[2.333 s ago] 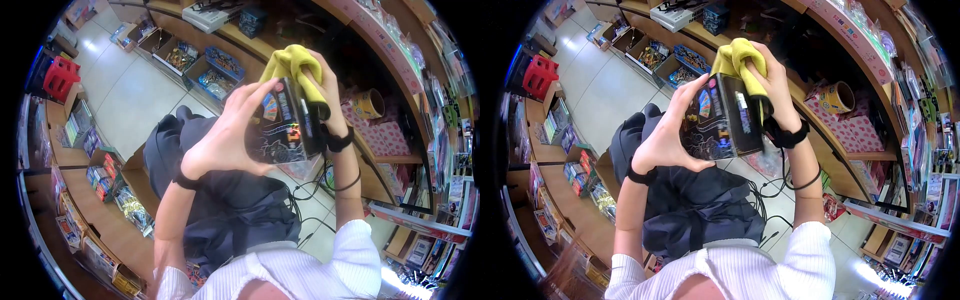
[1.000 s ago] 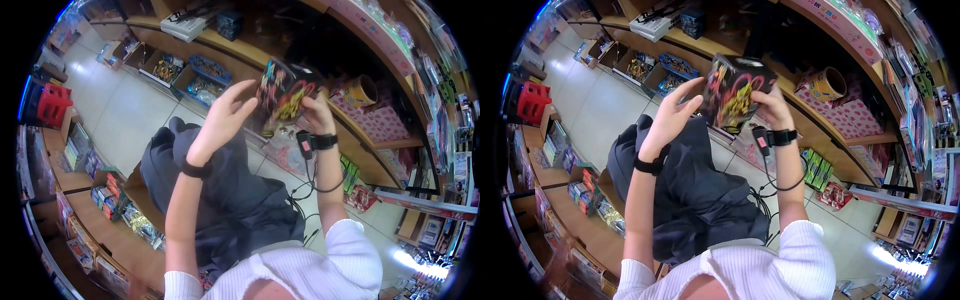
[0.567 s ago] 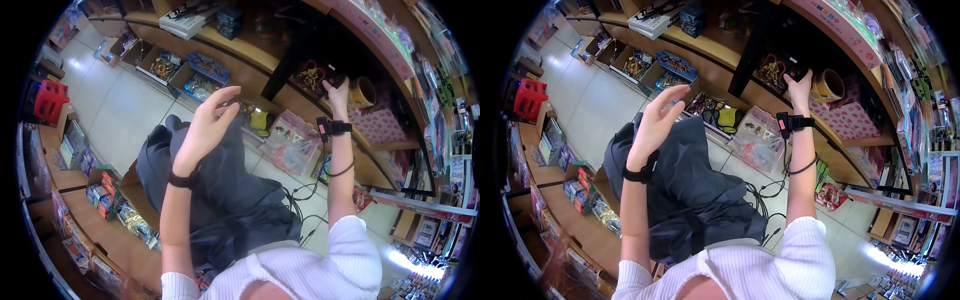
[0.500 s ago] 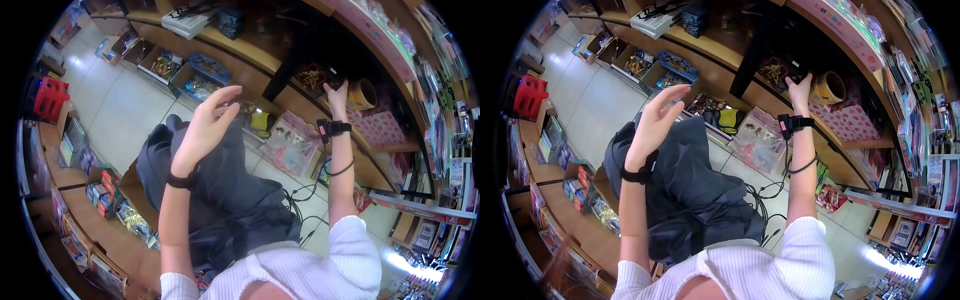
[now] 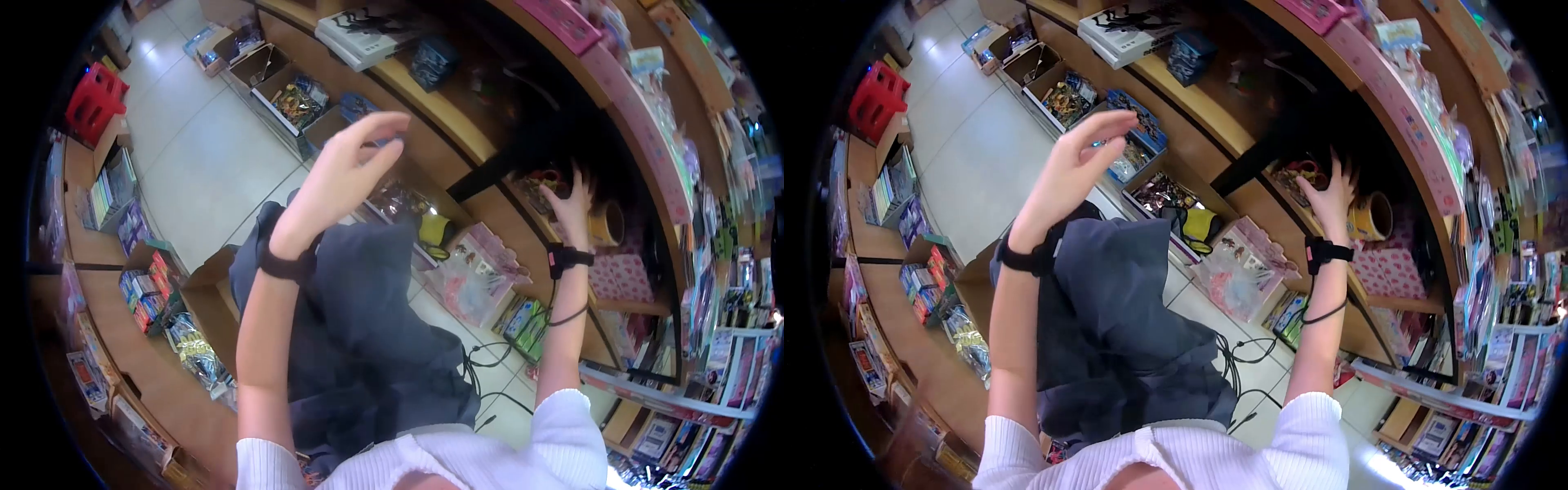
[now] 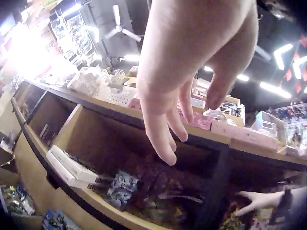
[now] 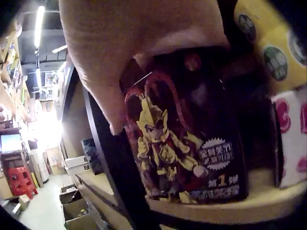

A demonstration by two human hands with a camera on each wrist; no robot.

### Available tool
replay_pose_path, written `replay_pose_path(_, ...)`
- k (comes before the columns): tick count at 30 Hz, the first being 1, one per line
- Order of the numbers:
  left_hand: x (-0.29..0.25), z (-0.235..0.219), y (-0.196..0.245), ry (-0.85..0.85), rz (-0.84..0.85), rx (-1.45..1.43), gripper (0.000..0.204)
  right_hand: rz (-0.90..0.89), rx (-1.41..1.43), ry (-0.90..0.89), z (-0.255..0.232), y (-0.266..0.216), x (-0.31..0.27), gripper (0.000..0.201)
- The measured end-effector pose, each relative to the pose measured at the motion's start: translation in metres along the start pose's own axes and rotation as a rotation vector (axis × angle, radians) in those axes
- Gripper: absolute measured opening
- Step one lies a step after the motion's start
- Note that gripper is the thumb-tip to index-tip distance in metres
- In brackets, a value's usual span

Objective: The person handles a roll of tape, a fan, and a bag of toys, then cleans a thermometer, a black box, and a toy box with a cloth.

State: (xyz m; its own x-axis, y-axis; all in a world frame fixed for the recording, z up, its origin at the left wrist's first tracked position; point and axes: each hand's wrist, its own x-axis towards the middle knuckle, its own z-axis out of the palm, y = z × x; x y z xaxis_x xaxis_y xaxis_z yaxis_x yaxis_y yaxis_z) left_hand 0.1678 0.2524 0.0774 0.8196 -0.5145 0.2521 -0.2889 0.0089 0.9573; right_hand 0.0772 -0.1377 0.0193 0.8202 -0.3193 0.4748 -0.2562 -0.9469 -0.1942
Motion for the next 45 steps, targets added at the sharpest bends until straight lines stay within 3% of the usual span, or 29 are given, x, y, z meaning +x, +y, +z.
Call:
replay_pose_path(2,0.014,-0.014,0.001,0.028,0.0,-0.008,0.031,-0.073,-0.113,-0.176,-0.007,0.002,0.013,0.082)
replay_pose_path(3,0.02,-0.02,0.002,0.048,0.018,-0.018,0.031,-0.025,0.097,-0.263,-0.011,0.004,0.02,0.082)
replay_pose_path(6,0.033,-0.031,-0.013,0.101,0.088,-0.043,0.029,0.014,0.124,-0.38,-0.021,0.007,0.039,0.072)
replay_pose_path(10,0.035,-0.034,-0.055,0.178,0.032,-0.224,0.027,0.052,0.067,-0.484,-0.032,0.014,0.058,0.063)
replay_pose_path(13,0.028,-0.044,-0.081,0.155,-0.153,-0.32,0.027,0.246,0.344,-0.665,-0.033,0.03,0.061,0.051)
replay_pose_path(14,0.028,-0.048,-0.086,0.212,-0.152,-0.302,0.027,0.264,0.34,-0.663,-0.025,0.042,0.058,0.051)
replay_pose_path(16,0.026,-0.055,-0.078,0.329,-0.178,-0.346,0.027,0.086,0.218,-0.641,-0.014,0.055,0.056,0.048)
replay_pose_path(17,0.026,-0.057,-0.081,0.318,-0.178,-0.346,0.027,0.178,0.204,-0.684,-0.006,0.058,0.056,0.045)
replay_pose_path(20,0.026,-0.061,-0.089,0.41,-0.224,-0.479,0.027,-0.068,-0.228,-0.366,0.021,0.051,0.029,0.04)
replay_pose_path(22,0.023,-0.06,-0.093,0.506,-0.327,-0.444,0.027,-0.011,-0.259,-0.246,0.028,0.019,0.01,0.042)
replay_pose_path(24,0.021,-0.061,-0.093,0.512,-0.321,-0.447,0.027,-0.098,-0.191,-0.257,0.029,-0.01,-0.012,0.042)
replay_pose_path(26,0.022,-0.059,-0.094,0.51,-0.314,-0.449,0.027,-0.244,-0.366,-0.223,0.029,-0.028,-0.039,0.043)
replay_pose_path(33,0.018,-0.053,-0.095,0.501,-0.327,-0.477,0.027,-0.177,-0.339,-0.276,0.042,0.002,-0.022,0.054)
replay_pose_path(35,0.019,-0.052,-0.098,0.489,-0.302,-0.498,0.026,-0.137,-0.482,-0.335,0.041,-0.014,-0.019,0.056)
replay_pose_path(37,0.02,-0.051,-0.095,0.497,-0.297,-0.487,0.026,-0.259,-0.571,-0.308,0.023,-0.056,-0.024,0.056)
replay_pose_path(38,0.021,-0.051,-0.093,0.504,-0.291,-0.477,0.025,-0.272,-0.531,-0.375,0.021,-0.071,-0.028,0.053)
replay_pose_path(39,0.022,-0.052,-0.093,0.505,-0.285,-0.463,0.025,-0.173,-0.372,-0.568,0.009,-0.104,-0.023,0.045)
replay_pose_path(42,0.03,-0.053,-0.093,0.507,-0.269,-0.477,0.023,-0.226,0.214,-0.595,0.018,-0.159,-0.004,0.034)
replay_pose_path(45,0.036,-0.057,-0.096,0.542,-0.217,-0.53,0.021,-0.411,0.302,-0.29,0.05,-0.205,0.051,0.033)
